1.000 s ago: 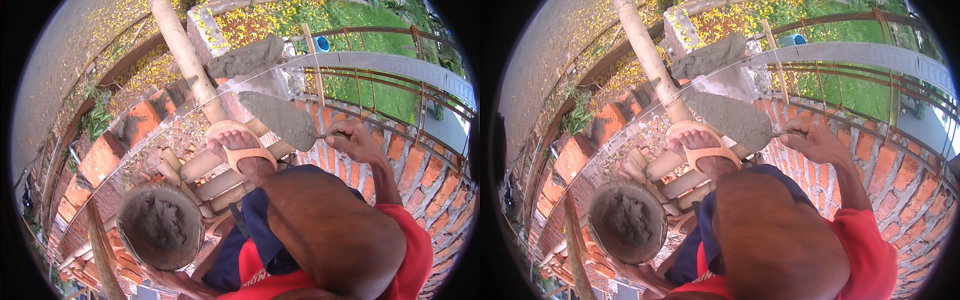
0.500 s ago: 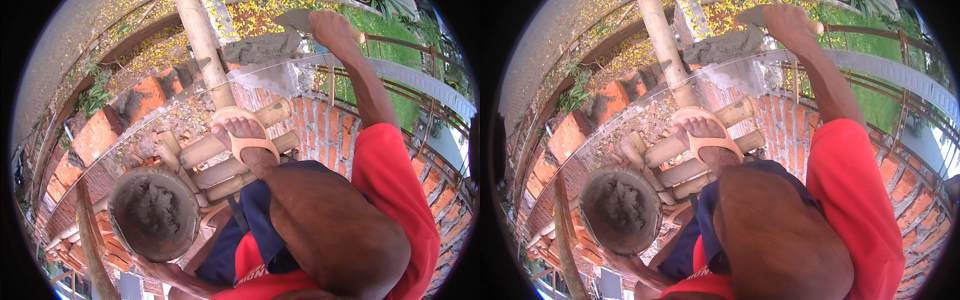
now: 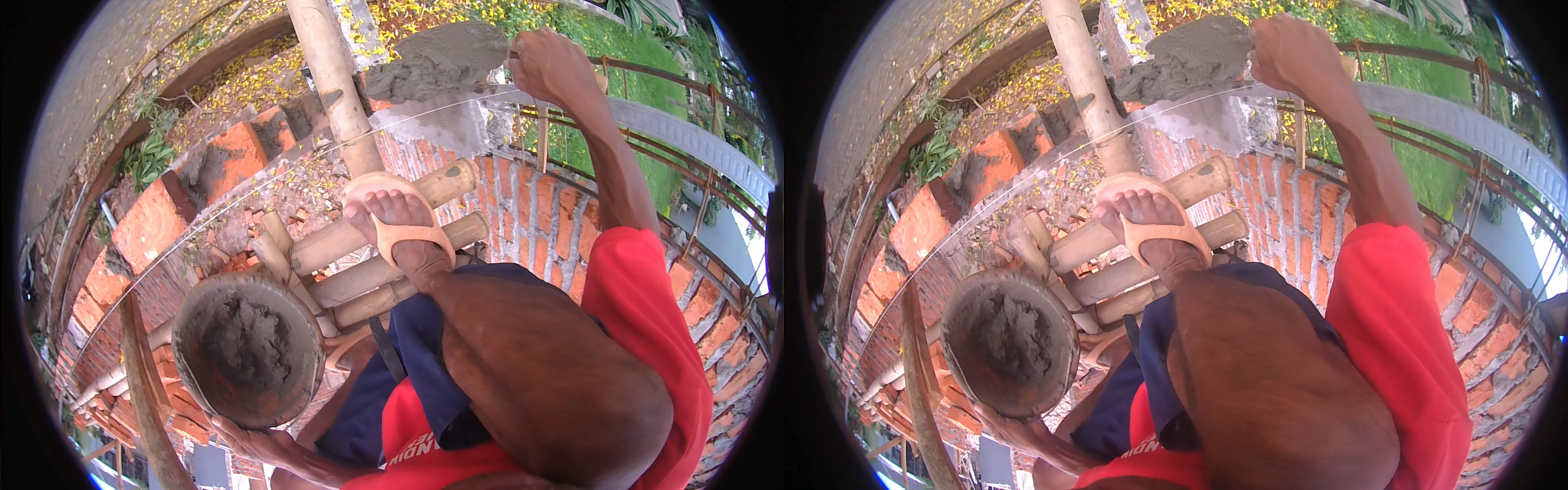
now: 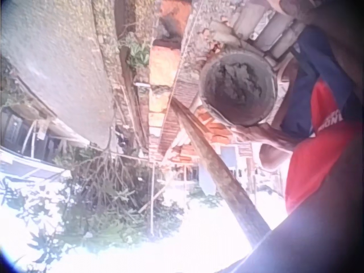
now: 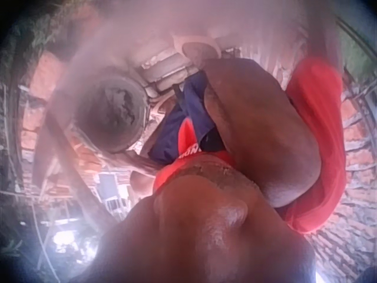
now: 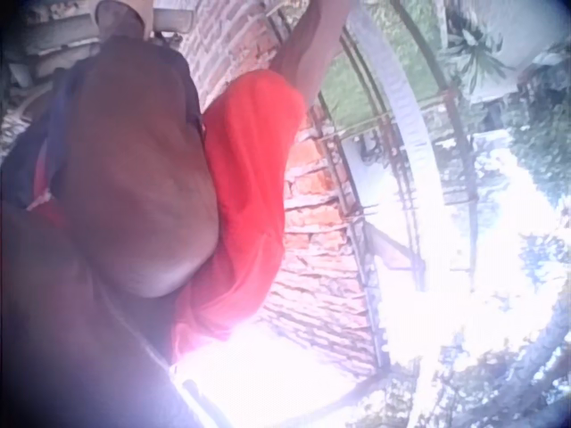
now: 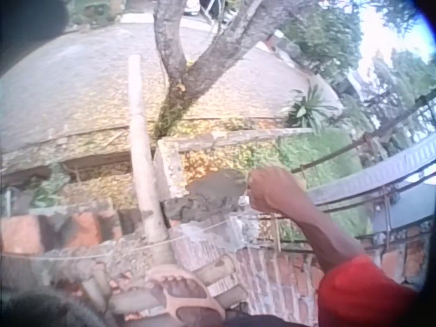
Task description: The person scoops mortar from a bucket with a trowel and applies it to a brick wall. They place red bricks onto the mortar, tap them into position, and scrape away excess mortar. The person repeats this process to build up the wall layer by layer.
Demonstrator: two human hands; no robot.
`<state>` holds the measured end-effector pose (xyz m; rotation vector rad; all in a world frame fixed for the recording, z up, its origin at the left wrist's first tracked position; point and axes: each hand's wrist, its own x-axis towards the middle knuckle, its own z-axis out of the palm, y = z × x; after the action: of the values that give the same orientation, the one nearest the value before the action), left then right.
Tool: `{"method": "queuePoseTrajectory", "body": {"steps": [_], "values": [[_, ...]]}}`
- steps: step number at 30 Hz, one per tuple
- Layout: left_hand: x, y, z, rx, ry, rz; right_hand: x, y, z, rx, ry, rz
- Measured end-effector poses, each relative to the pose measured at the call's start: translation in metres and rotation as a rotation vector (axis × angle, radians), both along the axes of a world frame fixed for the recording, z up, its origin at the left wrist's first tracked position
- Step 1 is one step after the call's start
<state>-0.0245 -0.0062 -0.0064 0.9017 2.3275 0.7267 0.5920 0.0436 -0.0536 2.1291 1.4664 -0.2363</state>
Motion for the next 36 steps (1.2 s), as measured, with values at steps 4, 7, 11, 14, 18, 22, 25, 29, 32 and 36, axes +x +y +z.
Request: {"method": "queuePoseTrajectory", "body": {"steps": [4, 7, 11, 14, 18, 22, 25, 29, 32, 36], "values": [[-0.003, -0.001, -0.003, 0.031, -0.084, 0.056, -0.017, -0.016, 0.005, 0.102, 0.131, 0.064], [-0.004, -0.002, -0.004, 0.050, -0.034, 0.022, -0.027, -0.028, -0.003, 0.194, 0.183, 0.095], [0.000, 0.000, 0.001, -0.014, 0.068, -0.117, -0.038, -0.028, 0.011, 0.253, 0.086, 0.016], [0.010, 0.003, 0.002, 0.046, -0.108, 0.087, -0.052, -0.021, 0.049, 0.399, 0.155, 0.135], [0.021, 0.004, 0.001, 0.175, -0.331, 0.069, -0.106, -0.009, 0.072, 0.415, 0.500, 0.286], [0.032, 0.006, 0.002, 0.220, -0.339, 0.057, -0.192, 0.007, 0.045, 0.448, 0.638, 0.703], [0.038, 0.008, 0.003, 0.241, -0.395, 0.036, -0.264, 0.021, 0.022, 0.355, 0.399, 1.006], [0.041, 0.007, 0.004, 0.236, -0.367, 0.051, -0.327, 0.036, 0.013, 0.041, 0.553, 1.143], [0.039, 0.006, 0.003, 0.254, -0.378, 0.035, -0.333, 0.042, 0.015, -0.019, 0.836, 1.143], [0.034, 0.007, 0.001, 0.280, -0.427, 0.039, -0.321, 0.047, 0.012, -0.186, 0.961, 0.986]]}}
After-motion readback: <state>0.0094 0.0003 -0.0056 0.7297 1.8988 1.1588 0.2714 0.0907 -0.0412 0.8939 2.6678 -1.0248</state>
